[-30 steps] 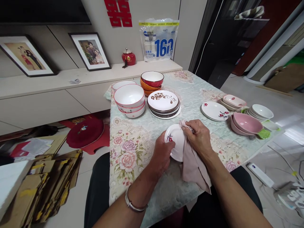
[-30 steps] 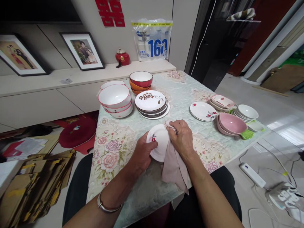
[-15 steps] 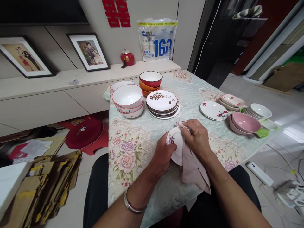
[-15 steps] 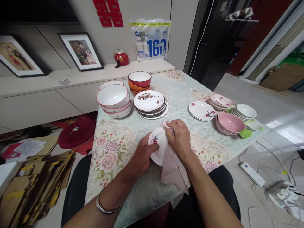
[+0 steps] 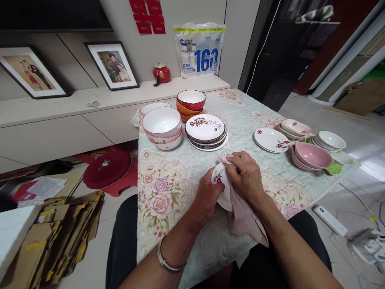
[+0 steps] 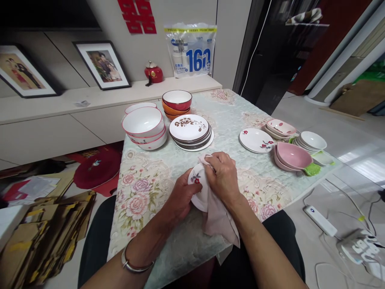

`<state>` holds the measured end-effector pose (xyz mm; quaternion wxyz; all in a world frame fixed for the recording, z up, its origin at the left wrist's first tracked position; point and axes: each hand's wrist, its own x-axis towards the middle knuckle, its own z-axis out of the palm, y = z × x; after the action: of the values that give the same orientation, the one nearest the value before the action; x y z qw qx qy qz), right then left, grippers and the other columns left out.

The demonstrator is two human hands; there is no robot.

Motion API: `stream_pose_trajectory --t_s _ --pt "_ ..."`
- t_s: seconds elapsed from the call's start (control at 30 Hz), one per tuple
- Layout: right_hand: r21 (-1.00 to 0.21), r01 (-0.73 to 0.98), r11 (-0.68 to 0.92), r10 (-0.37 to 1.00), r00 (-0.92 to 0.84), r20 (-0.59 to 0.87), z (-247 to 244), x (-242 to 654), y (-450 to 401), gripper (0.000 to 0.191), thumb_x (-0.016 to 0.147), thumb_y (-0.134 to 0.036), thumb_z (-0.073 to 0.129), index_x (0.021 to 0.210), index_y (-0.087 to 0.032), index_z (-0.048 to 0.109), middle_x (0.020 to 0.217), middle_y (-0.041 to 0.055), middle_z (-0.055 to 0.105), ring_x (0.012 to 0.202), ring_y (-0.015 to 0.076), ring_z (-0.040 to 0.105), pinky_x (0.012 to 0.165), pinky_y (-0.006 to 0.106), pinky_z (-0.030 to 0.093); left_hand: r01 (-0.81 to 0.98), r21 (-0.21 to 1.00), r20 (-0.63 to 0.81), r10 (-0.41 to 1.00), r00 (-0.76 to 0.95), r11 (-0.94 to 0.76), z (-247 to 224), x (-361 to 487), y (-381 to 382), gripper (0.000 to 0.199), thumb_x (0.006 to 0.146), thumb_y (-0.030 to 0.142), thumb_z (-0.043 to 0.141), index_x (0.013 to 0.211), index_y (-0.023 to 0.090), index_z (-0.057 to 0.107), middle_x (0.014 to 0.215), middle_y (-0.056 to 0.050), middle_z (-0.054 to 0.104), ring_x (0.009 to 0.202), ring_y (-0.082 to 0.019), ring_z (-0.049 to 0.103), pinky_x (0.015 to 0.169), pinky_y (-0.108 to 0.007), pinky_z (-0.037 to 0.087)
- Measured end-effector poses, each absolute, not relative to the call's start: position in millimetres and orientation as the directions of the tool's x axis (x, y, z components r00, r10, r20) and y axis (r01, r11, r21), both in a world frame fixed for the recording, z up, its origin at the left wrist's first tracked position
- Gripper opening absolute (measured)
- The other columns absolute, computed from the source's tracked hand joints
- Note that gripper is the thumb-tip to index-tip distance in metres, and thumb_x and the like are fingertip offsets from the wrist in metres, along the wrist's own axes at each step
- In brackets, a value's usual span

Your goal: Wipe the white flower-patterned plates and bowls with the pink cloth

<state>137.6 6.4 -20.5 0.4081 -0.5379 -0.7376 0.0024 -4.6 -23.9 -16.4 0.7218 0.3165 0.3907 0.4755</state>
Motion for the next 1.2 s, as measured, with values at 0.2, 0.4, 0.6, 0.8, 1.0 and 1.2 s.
stream_pose_trajectory --t_s 0.2,0.4,0.6,0.8,1.0,1.2 --pt "-0.606 0.651 0.456 0.841 -0.092 0.534 -16 133 8 0.018 0.090 -0.023 0.060 0.100 -0.023 0.074 0.097 0.0068 0.072 0.095 0.0231 0.066 0.084 0.037 0.050 -0.427 0.841 -0.242 0.937 0.252 0.332 -19 -6 -24 0.046 0.058 0.005 0.056 0.100 0.017 0.068 0.072 0.003 0.065 0.062 -0.012 0.054 0.057 -0.022 0.039" --pt "-0.792 0.556 0.254 0.950 0.011 0.312 -23 153 14 0.022 0.087 -0.036 0.064 0.101 -0.023 0.075 0.101 0.0041 0.076 0.092 0.0232 0.069 0.085 0.037 0.050 -0.400 0.854 -0.269 0.940 0.209 0.333 -15 -6 -23 0.050 0.054 0.006 0.057 0.102 0.015 0.069 0.076 -0.001 0.069 0.066 -0.015 0.058 0.060 -0.025 0.045" --pt "-0.757 0.632 0.165 0.943 0.123 0.309 -31 156 18 0.029 0.087 -0.041 0.062 0.102 -0.020 0.075 0.101 0.0071 0.075 0.091 0.0252 0.068 0.085 0.039 0.051 -0.509 0.792 -0.332 0.938 0.103 0.336 -9 -4 -22 0.057 0.051 0.008 0.062 0.107 0.015 0.067 0.083 -0.003 0.073 0.073 -0.019 0.064 0.067 -0.029 0.050" --pt "-0.555 0.755 0.349 0.857 -0.017 0.515 -30 145 11 0.027 0.094 -0.032 0.056 0.110 -0.019 0.074 0.096 0.0103 0.071 0.091 0.0250 0.066 0.082 0.039 0.051 -0.448 0.838 -0.252 0.949 0.190 0.312 -16 -3 -24 0.051 0.056 0.008 0.057 0.105 0.016 0.068 0.082 -0.002 0.071 0.071 -0.017 0.062 0.063 -0.026 0.047" --pt "-0.447 0.721 0.530 0.796 -0.240 0.555 -17 131 2 0.022 0.097 -0.030 0.057 0.113 -0.026 0.073 0.106 0.0086 0.072 0.104 0.0248 0.064 0.090 0.042 0.048 -0.430 0.848 -0.231 0.947 0.225 0.309 -19 -2 -25 0.038 0.056 0.006 0.059 0.092 0.017 0.065 0.077 0.001 0.065 0.068 -0.014 0.056 0.063 -0.024 0.043" --pt "-0.609 0.690 0.391 0.873 -0.068 0.483 -28 152 13 0.023 0.095 -0.031 0.059 0.110 -0.023 0.074 0.100 0.0082 0.074 0.092 0.0235 0.068 0.083 0.039 0.054 -0.396 0.845 -0.276 0.927 0.255 0.361 -13 -3 -24 0.043 0.054 0.006 0.056 0.095 0.017 0.065 0.073 0.002 0.063 0.065 -0.014 0.053 0.060 -0.025 0.040"
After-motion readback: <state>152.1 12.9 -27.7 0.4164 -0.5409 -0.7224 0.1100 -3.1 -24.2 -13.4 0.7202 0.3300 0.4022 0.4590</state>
